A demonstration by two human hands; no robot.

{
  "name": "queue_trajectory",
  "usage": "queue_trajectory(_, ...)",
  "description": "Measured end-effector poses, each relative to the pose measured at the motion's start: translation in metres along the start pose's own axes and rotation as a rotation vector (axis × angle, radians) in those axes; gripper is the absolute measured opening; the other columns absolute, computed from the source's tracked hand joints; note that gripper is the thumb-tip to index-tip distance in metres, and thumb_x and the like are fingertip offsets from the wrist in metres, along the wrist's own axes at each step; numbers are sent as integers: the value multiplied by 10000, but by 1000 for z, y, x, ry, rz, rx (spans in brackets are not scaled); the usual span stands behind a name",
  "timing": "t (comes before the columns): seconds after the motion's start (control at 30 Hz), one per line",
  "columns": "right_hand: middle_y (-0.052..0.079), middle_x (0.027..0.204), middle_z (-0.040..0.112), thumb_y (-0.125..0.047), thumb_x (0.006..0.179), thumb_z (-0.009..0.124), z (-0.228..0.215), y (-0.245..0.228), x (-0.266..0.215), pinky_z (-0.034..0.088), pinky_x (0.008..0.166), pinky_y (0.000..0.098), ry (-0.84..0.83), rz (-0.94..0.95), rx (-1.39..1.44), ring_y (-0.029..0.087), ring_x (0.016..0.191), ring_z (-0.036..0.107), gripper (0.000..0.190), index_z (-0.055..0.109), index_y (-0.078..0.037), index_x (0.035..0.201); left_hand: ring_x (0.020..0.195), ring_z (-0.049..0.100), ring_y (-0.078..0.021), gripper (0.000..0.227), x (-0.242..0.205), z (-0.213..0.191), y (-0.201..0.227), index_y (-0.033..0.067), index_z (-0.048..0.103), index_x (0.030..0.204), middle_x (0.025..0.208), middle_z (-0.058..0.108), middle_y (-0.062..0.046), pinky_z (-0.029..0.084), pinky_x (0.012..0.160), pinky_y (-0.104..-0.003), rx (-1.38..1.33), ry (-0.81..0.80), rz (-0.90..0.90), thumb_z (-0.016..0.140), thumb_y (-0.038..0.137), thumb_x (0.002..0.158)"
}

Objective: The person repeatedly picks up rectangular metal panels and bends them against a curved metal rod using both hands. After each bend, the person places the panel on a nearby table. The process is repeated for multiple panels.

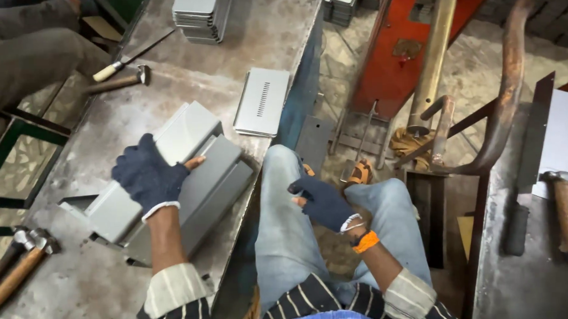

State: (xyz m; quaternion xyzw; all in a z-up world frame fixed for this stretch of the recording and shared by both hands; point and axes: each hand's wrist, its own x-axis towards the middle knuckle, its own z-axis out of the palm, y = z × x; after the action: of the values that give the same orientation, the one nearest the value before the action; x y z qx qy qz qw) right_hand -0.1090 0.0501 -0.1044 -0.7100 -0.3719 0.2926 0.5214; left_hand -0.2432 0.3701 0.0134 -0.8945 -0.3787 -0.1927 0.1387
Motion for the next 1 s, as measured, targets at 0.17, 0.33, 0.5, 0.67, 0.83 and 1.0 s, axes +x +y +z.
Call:
queue_trajectory(0.17, 85, 1059, 720, -142, 903, 676, -4, -26, -6, 561, 847, 342, 28, -53, -68, 208, 921, 702, 281, 671, -54, 1171, 759, 613, -355, 1044, -16, -19, 23, 99, 662, 1016, 812, 644, -136, 419, 637, -496, 42, 37, -64, 808, 907, 371)
queue_trajectory(0.33, 100, 1055, 703, -123, 887, 681, -6, -65, 0, 567, 823, 348, 46, -119, -107, 229, 900, 699, 283, 676, -73, 1166, 825, 632, -381, 1019, -16, -16, 7, 74, 662, 1084, 888, 662, -169, 441, 655, -509, -69, -79, -66, 908, 758, 369)
queue_trajectory(0.5, 127, 1234, 656, -118, 851, 726, 2, -146, 8, 518, 963, 403, 159, -338, -269, 304, 1112, 642, 475, 618, -99, 1313, 907, 630, -364, 933, -6, -65, -3, 51, 647, 1248, 960, 663, -165, 446, 753, -501, -237, 28, 147, 944, 577, 536)
queue_trajectory(0.67, 190, 1443, 553, -137, 684, 803, 14, -237, 22, 369, 1143, 522, 392, -673, -651, 398, 1347, 499, 870, 448, -65, 1475, 946, 616, -359, 883, 14, -136, 19, 46, 648, 1307, 1019, 649, -174, 450, 807, -491, -324, 209, 520, 938, 491, 601)
queue_trajectory(0.83, 158, 1213, 596, -168, 585, 869, -2, -235, 16, 386, 1032, 532, 553, -404, -733, 391, 1139, 578, 1104, 359, -75, 1560, 1040, 627, -318, 795, 25, -192, 65, 69, 662, 1240, 1099, 678, -103, 436, 964, -501, -233, -68, 995, 869, 438, 567)
queue_trajectory(1.0, 172, 1351, 531, -332, 664, 944, -40, -257, -14, 524, 998, 449, 887, -577, -584, 338, 1156, 622, 1166, 285, -72, 1590, 1312, 541, -246, 674, 2, -210, 98, 146, 635, 1369, 1378, 593, -38, 304, 1189, -509, -341, 622, 913, 826, 463, 806)
